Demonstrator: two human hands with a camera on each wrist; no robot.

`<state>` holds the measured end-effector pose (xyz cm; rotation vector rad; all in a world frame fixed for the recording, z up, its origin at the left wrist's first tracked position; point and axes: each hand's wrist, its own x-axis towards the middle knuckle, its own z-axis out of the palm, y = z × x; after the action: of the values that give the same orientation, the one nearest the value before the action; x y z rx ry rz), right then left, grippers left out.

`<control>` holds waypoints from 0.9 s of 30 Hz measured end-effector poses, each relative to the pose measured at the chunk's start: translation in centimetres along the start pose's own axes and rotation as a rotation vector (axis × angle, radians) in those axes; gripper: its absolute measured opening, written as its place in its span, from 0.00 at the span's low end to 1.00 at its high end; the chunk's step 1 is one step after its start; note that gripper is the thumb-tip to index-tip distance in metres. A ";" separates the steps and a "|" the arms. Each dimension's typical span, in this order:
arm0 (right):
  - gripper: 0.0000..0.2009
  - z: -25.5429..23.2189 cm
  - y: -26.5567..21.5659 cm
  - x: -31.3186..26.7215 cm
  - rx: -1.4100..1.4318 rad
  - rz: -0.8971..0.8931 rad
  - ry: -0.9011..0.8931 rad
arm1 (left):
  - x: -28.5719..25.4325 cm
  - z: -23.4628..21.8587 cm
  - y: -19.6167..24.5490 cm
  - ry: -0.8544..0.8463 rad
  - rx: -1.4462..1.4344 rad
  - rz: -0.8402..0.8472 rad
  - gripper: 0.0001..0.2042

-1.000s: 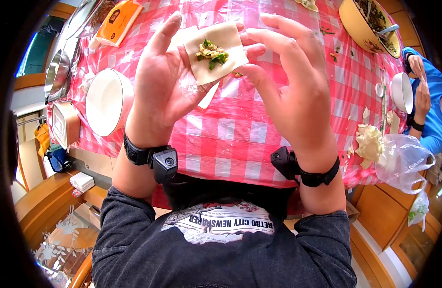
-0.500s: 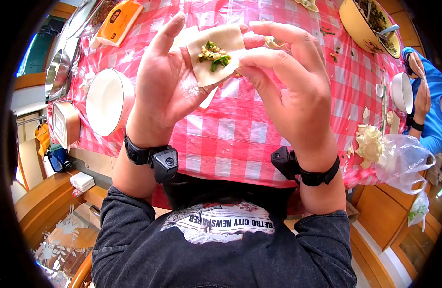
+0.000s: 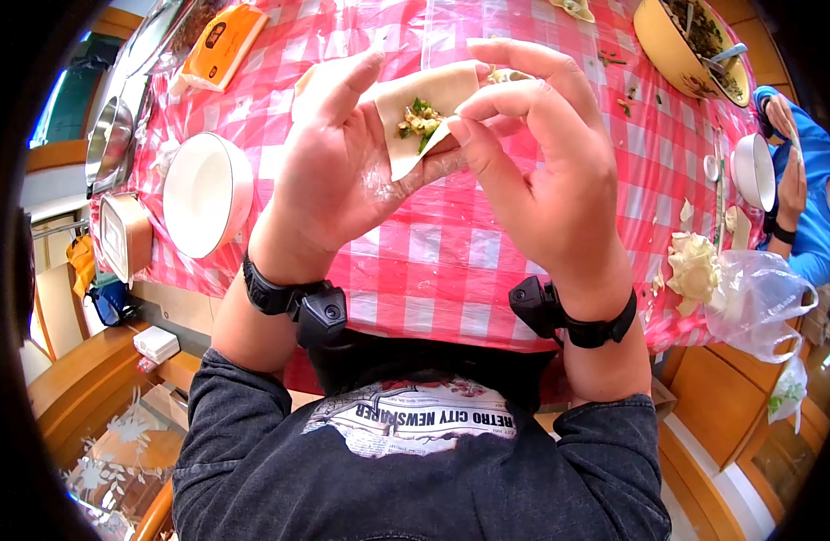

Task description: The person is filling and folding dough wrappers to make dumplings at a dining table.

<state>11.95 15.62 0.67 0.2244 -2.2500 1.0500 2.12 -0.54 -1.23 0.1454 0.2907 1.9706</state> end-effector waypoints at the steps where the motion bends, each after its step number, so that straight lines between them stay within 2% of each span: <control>1: 0.06 -0.1 -0.2 0.2 -0.021 -0.001 -0.004 | 0.0 0.1 0.0 -0.004 -0.020 -0.019 0.28; 3: 0.06 -0.3 -0.1 0.2 -0.044 0.000 -0.006 | 0.1 0.3 -0.3 0.040 -0.004 -0.021 0.28; 5: 0.05 -0.3 0.5 0.2 -0.111 -0.074 0.016 | 0.2 0.5 -0.7 0.084 0.013 -0.024 0.28; 7: 0.05 -0.3 0.8 0.1 -0.100 -0.066 0.033 | 0.3 0.8 -1.0 0.166 0.103 -0.021 0.26; 10: 0.06 -0.4 0.8 0.1 -0.105 -0.049 0.058 | 0.4 1.4 -1.4 0.190 0.120 0.001 0.25; 14: 0.06 -0.3 0.2 0.2 -0.079 0.023 0.084 | 0.3 1.5 -1.5 0.172 0.137 0.003 0.24; 16: 0.06 -0.3 0.3 0.2 -0.083 0.022 0.094 | 0.2 1.6 -1.5 0.162 0.182 -0.011 0.28; 23: 0.05 -0.3 1.0 0.0 -0.144 0.037 0.135 | 0.2 1.0 -1.8 0.130 0.111 -0.003 0.27; 27: 0.06 -0.2 1.0 -0.1 -0.161 0.049 0.153 | 0.3 1.2 -2.0 0.168 0.138 0.000 0.27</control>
<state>11.73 16.39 0.10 0.0197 -2.1969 0.8739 4.02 0.62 -0.65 0.0680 0.5365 1.9662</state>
